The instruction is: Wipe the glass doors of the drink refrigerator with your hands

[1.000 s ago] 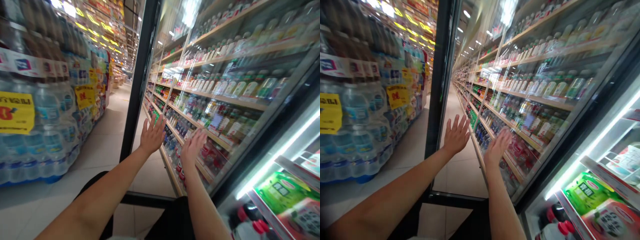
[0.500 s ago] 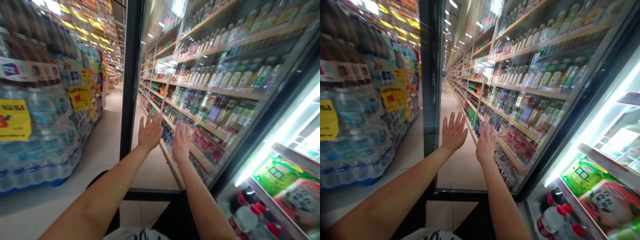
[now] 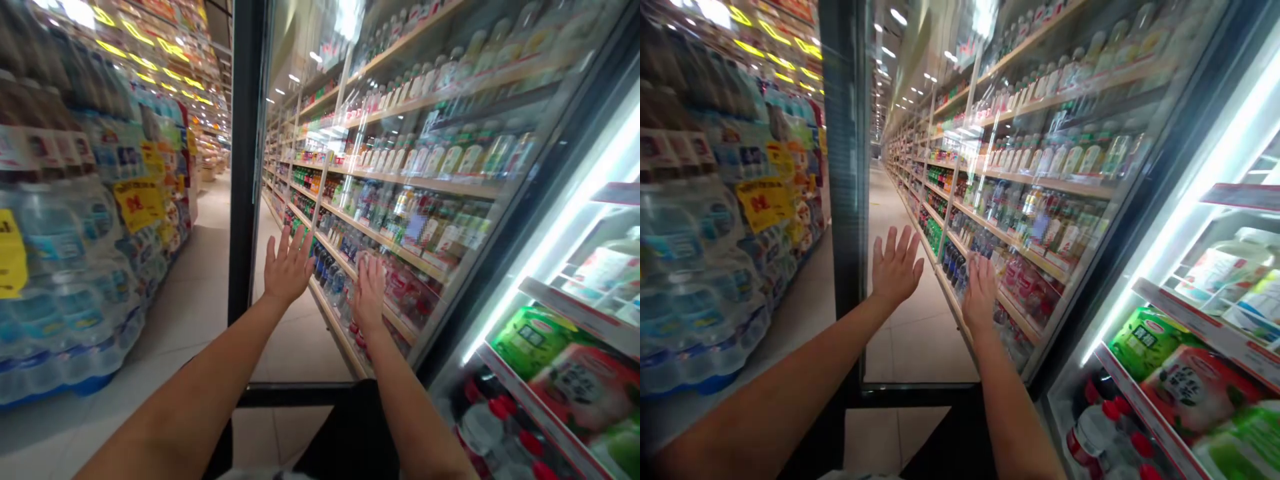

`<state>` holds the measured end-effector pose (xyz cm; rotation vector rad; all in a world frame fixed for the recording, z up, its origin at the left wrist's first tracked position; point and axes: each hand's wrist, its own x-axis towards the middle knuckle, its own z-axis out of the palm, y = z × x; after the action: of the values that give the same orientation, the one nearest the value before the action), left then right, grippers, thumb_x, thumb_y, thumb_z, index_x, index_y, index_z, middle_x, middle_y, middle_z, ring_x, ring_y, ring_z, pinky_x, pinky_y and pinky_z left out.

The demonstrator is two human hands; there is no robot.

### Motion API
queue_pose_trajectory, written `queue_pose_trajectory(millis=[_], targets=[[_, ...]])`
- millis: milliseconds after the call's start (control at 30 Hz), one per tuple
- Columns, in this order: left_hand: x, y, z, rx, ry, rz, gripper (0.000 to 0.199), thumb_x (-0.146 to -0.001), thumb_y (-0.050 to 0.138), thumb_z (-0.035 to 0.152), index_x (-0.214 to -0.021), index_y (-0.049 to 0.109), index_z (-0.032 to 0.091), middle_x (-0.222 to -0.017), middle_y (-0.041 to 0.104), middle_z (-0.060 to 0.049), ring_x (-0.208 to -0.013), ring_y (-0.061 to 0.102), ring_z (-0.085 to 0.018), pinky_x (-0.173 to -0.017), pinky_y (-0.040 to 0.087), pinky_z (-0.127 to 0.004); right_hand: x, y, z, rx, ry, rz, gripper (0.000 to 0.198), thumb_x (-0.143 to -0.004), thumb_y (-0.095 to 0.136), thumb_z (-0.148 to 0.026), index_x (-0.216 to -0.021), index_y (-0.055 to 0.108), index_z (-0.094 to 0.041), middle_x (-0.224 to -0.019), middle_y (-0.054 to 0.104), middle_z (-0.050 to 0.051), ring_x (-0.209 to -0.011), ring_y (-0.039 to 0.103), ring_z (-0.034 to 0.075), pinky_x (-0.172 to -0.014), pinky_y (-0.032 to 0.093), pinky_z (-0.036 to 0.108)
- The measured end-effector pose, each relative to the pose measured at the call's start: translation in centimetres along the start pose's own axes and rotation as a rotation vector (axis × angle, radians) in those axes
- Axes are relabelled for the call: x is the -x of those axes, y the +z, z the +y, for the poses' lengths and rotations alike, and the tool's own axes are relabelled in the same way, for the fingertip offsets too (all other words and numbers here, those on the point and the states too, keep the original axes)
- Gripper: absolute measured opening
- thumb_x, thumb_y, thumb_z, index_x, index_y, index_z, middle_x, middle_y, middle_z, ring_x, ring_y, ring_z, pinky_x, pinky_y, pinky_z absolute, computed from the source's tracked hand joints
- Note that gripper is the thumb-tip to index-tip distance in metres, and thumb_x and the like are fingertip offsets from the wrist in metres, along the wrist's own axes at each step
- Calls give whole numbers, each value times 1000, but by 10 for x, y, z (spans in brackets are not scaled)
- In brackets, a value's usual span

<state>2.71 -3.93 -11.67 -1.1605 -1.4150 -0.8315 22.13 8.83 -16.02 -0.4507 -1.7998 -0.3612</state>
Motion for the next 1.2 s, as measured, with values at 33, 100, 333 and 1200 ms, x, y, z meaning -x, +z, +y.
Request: queue_pose_trajectory(millis=[33,100,333,1200], targets=[[0,1,0,6,-2,3,67,-99,52,31,-159,27,20,-161,31,-11,-155,8,-27,-128,3,-51,0,-4,8,8,26,27,60,-102,31,-20,-161,23,-23,-163,32,13,-156,16,27,-121,26,59],[0,3,-1,20,-6,7,67,-99,53,32,-159,26,21,-161,32,-11,-155,11,-28,-128,5,-52,-5,-16,33,31,205,169,59,-102,30,-24,-160,25,-19,-164,29,16,-155,17,29,-121,26,61],[1,5,-1,30,-5,43,70,-99,54,31,-160,23,22,-160,33,-11,-154,15,-30,-127,10,-53,-45,-26,61,83,488,434,63,-102,20,-29,-162,14,-14,-166,21,17,-155,15,31,-122,21,62],[3,-2,3,-52,-14,-42,62,-100,49,31,-157,31,17,-160,34,-11,-155,7,-26,-128,8,-54,-62,-1,-47,66,-287,-146,67,-98,34,-11,-161,20,-28,-158,43,7,-155,20,21,-122,25,48]])
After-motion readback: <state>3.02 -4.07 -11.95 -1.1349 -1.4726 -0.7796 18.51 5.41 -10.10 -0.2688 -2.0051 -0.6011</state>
